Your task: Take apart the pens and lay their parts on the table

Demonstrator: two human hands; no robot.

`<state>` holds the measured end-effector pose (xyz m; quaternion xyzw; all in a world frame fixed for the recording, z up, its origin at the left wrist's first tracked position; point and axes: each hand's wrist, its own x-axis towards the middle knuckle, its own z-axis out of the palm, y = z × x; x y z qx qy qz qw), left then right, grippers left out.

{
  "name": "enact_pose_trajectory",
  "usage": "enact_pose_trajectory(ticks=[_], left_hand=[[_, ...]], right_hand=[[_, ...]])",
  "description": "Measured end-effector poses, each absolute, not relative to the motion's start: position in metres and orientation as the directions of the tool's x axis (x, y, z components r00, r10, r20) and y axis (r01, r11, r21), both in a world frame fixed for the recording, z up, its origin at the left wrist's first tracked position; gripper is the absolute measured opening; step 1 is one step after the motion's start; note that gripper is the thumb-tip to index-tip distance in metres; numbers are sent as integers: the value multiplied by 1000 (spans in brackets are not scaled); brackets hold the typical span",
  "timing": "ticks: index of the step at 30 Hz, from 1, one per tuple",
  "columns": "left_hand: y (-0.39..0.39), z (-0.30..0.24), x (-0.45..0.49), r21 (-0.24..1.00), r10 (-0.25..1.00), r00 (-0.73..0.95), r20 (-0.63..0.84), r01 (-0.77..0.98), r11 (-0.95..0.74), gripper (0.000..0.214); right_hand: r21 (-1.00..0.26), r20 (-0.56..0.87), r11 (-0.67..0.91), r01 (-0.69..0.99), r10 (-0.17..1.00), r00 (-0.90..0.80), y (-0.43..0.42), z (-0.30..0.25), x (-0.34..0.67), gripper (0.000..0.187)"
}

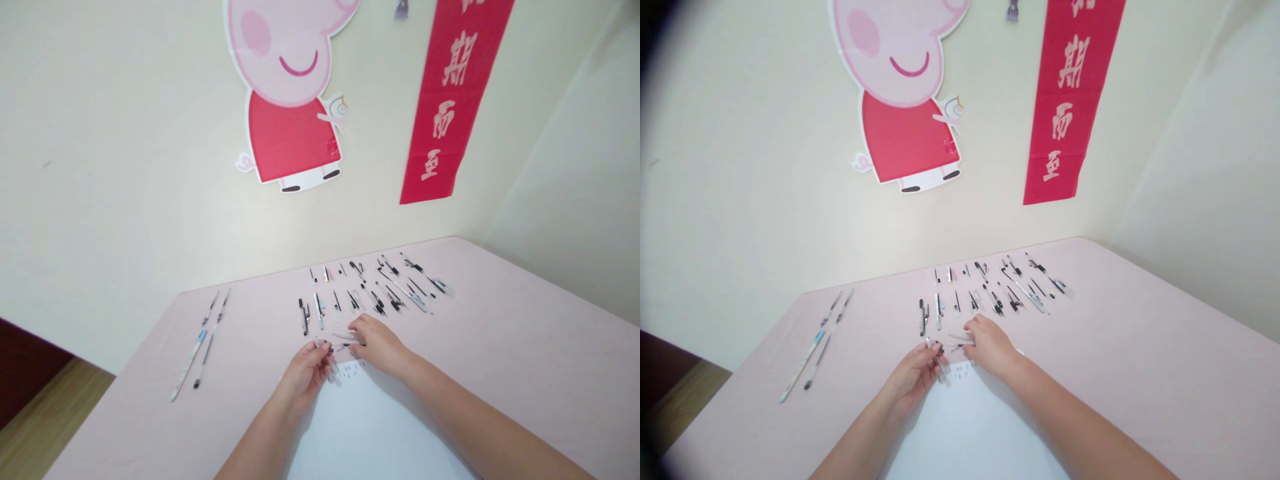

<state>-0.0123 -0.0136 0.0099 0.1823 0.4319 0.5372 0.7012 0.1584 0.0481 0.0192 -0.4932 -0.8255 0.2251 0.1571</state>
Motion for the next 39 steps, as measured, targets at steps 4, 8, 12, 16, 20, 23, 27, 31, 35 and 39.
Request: enact_pose_trajectory(ticks=[4, 8, 12, 16, 20, 23, 27, 31, 35, 39], left_hand=[[-13, 9, -12, 719, 914, 50, -403, -601, 350, 8], [-13, 8, -12, 720, 911, 49, -410, -596, 356, 6], [-12, 7, -13, 725, 912, 55, -408, -588, 359, 5], [-12, 7, -13, 729, 914, 64, -401, -582, 361, 4], [-13, 9, -13, 727, 911, 59, -409, -582, 364, 4], [-13, 9, -13, 724, 908, 62, -414, -582, 370, 4], [-13, 8, -13, 720, 909, 73, -411, -586, 372, 5], [-13, 9, -13, 724, 912, 74, -403, -584, 367, 7], [-13, 10, -12, 723, 909, 66, -412, -584, 370, 7], [-14, 12, -11, 745, 915, 64, -398, -560, 363, 8]], right_hand=[[-398, -10, 482, 781, 848, -529, 50, 27, 154, 43], [-324, -38, 540, 777, 813, -581, 54, 30, 144, 44], [-247, -70, 571, 783, 796, -602, 55, 32, 132, 37], [-185, -132, 591, 785, 777, -616, 54, 40, 123, 34], [-131, -201, 626, 769, 742, -639, 53, 50, 117, 32], [-106, -231, 660, 744, 711, -664, 54, 52, 115, 30], [-80, -239, 680, 729, 697, -676, 54, 52, 114, 28], [-66, -209, 702, 709, 685, -698, 53, 48, 112, 21], [-72, -181, 715, 695, 676, -714, 52, 44, 111, 16], [-74, -168, 718, 692, 675, -719, 55, 45, 113, 20]])
